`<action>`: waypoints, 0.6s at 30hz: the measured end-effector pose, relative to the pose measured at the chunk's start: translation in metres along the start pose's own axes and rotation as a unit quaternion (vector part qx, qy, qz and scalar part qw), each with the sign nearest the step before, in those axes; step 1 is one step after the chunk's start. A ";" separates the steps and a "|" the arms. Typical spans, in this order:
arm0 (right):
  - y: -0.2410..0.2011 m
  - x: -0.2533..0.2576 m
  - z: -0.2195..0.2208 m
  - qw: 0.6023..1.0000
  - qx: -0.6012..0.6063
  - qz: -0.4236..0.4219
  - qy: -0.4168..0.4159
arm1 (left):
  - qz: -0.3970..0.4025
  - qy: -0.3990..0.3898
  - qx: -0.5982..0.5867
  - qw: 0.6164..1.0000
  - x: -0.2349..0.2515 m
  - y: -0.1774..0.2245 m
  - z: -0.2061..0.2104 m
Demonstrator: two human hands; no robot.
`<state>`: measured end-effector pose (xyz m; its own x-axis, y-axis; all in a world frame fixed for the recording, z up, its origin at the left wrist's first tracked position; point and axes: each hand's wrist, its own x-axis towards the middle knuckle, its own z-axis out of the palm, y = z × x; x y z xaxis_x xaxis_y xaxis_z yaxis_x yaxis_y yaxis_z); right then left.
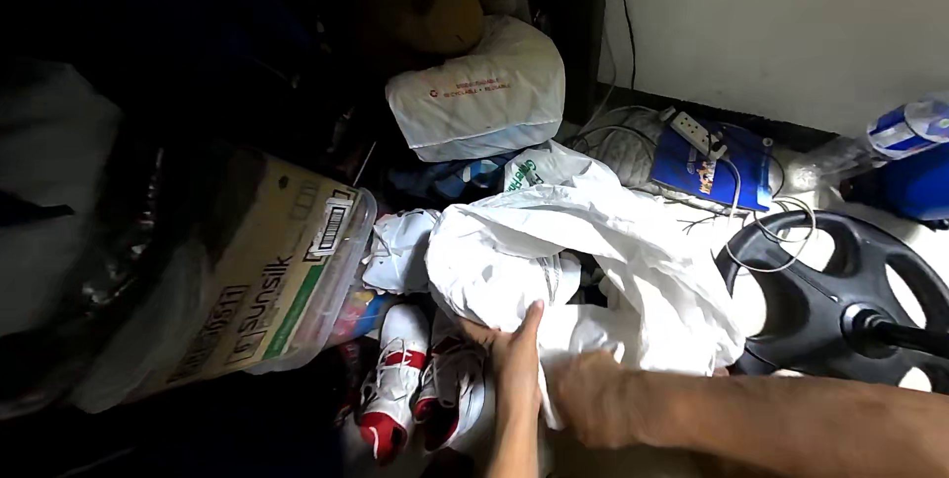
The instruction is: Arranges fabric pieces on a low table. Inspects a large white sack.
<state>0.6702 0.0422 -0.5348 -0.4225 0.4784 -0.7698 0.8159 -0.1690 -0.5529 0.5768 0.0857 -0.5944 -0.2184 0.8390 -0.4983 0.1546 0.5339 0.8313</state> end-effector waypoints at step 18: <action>0.019 0.013 -0.138 0.924 -0.079 0.167 0.335 | 0.520 0.033 0.403 0.753 -0.041 0.039 -0.091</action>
<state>0.7354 0.1642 -0.5111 0.1588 0.8572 -0.4899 0.9261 -0.3013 -0.2269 0.5041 0.0623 -0.5188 0.3815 0.8546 0.3524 0.8036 -0.4950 0.3305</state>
